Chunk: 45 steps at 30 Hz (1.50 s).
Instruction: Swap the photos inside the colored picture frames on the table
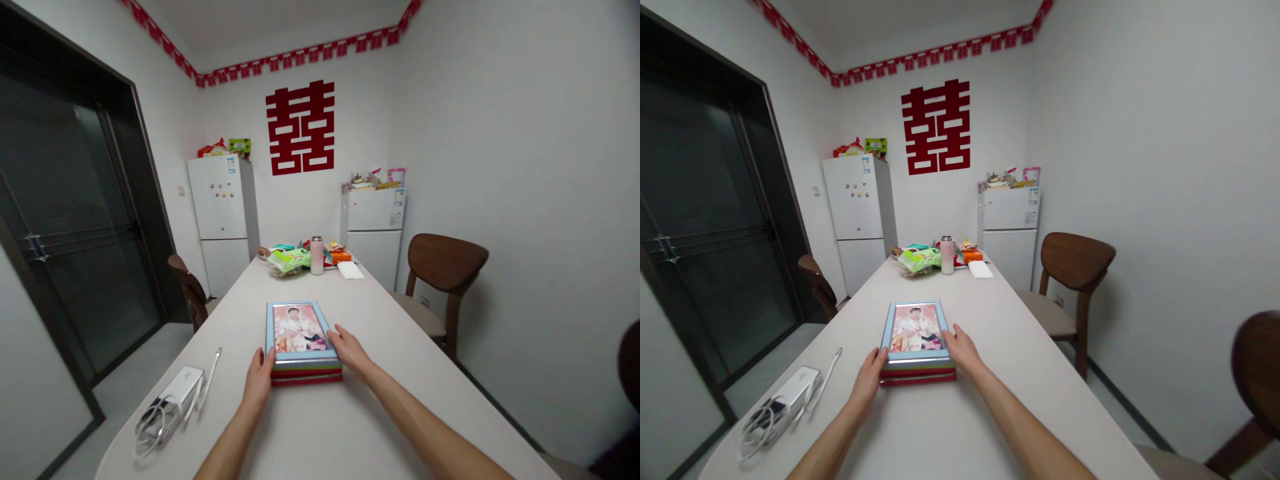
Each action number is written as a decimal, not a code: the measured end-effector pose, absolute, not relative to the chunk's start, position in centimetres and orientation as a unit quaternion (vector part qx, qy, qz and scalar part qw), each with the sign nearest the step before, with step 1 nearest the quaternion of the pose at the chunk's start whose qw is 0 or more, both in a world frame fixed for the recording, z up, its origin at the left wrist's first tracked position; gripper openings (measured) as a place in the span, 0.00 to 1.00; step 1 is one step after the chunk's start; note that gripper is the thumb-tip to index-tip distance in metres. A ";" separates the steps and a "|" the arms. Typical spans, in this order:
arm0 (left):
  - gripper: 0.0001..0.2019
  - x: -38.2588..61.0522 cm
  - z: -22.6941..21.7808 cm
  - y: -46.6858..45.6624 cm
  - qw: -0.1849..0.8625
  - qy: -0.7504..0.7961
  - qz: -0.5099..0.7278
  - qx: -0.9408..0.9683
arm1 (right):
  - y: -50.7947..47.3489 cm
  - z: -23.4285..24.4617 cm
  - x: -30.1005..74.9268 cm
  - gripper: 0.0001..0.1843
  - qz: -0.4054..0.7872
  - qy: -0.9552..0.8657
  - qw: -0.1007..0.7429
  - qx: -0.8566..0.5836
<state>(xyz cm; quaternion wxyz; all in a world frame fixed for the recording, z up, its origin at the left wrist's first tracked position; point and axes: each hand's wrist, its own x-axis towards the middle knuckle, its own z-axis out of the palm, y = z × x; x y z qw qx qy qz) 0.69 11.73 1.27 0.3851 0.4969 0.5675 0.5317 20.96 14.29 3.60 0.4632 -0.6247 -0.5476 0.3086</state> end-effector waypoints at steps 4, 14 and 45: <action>0.26 1.3 4.2 10.4 0.352 0.530 0.598 0.487 | 13.2 5.1 20.1 0.31 0.274 -0.542 0.513 -0.607; 0.38 6.1 13.5 5.3 0.527 0.201 0.626 0.539 | 6.4 12.0 14.8 0.41 0.444 -0.564 0.660 -0.222; 0.29 3.7 9.1 8.4 0.657 0.395 0.497 0.407 | 9.6 8.8 16.2 0.27 0.324 -0.604 0.511 -0.518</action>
